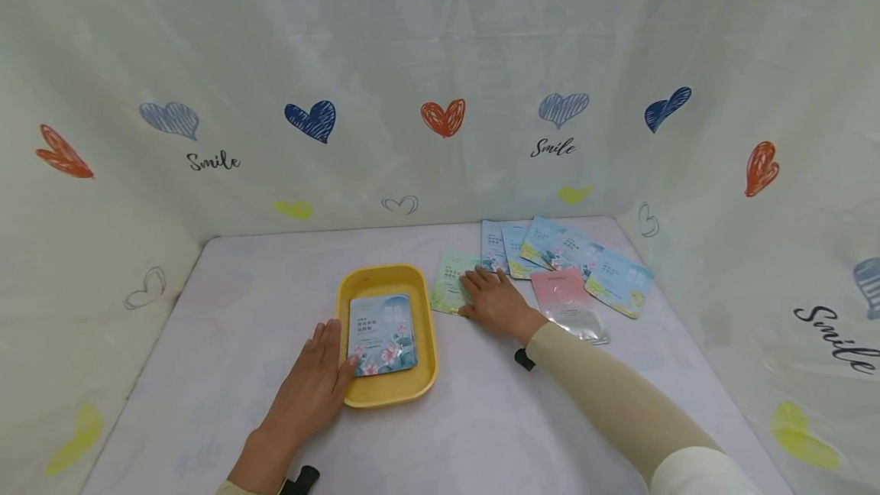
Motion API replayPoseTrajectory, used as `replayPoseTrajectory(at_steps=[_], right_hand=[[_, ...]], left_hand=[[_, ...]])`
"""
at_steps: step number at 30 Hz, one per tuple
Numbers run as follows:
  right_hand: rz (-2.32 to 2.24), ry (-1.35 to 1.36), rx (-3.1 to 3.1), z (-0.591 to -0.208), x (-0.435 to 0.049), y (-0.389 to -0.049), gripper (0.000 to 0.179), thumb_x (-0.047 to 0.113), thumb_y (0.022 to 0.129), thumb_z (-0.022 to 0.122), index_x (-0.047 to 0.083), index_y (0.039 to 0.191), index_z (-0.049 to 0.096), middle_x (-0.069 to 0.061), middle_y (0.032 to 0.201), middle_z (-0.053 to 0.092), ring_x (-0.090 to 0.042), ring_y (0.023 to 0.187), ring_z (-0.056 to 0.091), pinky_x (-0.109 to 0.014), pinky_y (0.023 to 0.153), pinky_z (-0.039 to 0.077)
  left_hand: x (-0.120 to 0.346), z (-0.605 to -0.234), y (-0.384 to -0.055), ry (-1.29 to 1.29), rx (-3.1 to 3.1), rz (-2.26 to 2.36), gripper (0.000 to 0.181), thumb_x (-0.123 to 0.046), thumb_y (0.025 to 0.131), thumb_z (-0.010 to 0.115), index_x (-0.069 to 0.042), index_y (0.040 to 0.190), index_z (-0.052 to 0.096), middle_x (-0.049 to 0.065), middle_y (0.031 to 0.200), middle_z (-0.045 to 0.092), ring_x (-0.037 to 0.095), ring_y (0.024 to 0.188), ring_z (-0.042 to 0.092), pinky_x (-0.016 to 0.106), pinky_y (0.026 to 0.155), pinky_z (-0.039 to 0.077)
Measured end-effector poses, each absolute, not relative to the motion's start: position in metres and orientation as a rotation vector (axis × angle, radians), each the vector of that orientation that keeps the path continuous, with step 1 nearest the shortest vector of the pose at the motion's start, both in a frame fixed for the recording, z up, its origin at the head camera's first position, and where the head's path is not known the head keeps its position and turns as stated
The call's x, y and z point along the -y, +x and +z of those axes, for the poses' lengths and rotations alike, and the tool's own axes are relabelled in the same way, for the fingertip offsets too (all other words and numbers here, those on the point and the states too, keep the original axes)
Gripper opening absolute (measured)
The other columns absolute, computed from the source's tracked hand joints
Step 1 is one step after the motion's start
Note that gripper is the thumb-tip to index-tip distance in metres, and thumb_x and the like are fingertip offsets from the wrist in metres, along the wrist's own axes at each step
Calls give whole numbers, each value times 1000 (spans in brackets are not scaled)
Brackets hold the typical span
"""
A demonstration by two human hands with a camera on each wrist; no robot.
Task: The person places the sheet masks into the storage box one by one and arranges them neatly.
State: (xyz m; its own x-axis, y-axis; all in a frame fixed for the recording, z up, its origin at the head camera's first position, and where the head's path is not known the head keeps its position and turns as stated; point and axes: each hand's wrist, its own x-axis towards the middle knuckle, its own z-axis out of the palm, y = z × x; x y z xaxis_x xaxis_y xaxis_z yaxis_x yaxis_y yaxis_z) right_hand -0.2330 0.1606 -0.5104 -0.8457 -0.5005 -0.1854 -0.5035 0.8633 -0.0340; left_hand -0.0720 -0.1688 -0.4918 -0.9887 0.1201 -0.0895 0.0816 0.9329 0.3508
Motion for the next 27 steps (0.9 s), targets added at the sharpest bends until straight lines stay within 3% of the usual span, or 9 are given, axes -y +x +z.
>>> replayPoseTrajectory(at_steps=[8, 27], right_hand=[[45, -812, -2846, -513, -165, -224, 69, 54, 109, 48, 13, 164, 39, -8, 170, 39, -31, 162, 25, -62, 131, 16], [71, -972, -2871, -517, -194, -174, 70, 56, 105, 57, 12, 158, 48, -7, 163, 49, -33, 158, 34, -63, 127, 28]], left_hand=[[170, -494, -71, 166, -2989, 538, 79, -41, 113, 44, 9, 165, 11, 26, 173, 19, 45, 162, 14, 60, 129, 20], [174, -493, -72, 248, -3041, 512, 77, -37, 113, 45, 11, 164, 14, 28, 171, 24, 46, 161, 17, 60, 129, 23]])
